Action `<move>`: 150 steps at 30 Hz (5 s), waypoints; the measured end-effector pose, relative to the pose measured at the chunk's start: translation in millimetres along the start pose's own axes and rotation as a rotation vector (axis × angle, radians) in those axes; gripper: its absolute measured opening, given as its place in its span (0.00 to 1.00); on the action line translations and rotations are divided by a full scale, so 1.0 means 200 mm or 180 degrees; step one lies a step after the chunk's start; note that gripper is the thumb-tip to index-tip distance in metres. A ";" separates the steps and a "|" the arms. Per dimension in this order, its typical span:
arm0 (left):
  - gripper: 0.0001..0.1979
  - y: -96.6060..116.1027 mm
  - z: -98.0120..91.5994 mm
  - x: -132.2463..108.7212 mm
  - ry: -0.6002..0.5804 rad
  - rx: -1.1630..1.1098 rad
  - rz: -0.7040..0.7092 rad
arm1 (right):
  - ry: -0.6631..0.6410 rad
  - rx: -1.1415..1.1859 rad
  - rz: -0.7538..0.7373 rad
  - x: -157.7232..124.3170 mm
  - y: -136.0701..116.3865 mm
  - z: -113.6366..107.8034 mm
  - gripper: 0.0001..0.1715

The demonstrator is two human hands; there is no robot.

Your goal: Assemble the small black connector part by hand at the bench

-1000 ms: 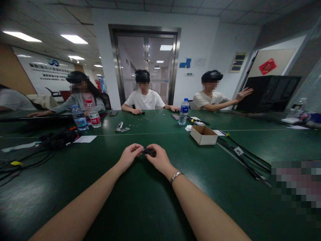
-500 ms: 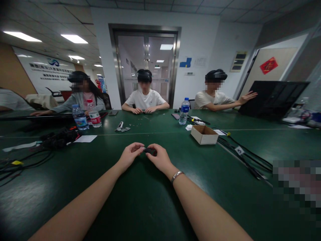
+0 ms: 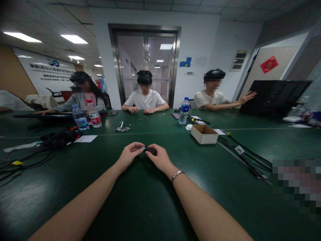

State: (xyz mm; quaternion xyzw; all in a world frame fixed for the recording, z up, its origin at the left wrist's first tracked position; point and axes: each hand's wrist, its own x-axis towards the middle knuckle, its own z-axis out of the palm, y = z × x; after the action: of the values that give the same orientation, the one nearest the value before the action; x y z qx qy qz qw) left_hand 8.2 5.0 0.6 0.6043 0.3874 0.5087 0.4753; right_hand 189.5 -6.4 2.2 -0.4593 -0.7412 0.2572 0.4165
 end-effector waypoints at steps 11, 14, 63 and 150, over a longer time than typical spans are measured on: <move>0.16 0.02 0.00 -0.01 0.0096 -0.0098 -0.0050 | -0.0211 0.0126 0.0144 0.00 -0.01 0.00 0.16; 0.19 0.02 0.01 0.00 0.0109 -0.0198 -0.0106 | -0.0206 0.0184 0.0133 0.00 0.01 0.01 0.16; 0.18 -0.03 0.00 0.04 0.0174 -0.0146 -0.0622 | -0.0132 0.0144 0.0147 0.00 0.00 0.01 0.16; 0.12 0.01 0.04 -0.01 0.0023 0.0704 0.0216 | 0.0029 0.0205 -0.0010 0.00 -0.01 0.00 0.13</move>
State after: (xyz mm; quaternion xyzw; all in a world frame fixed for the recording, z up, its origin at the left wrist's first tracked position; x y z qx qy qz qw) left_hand 14.8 0.7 1.1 0.6639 0.4222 0.4809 0.3869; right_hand 189.0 -7.4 3.5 -0.4456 -0.7314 0.2782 0.4349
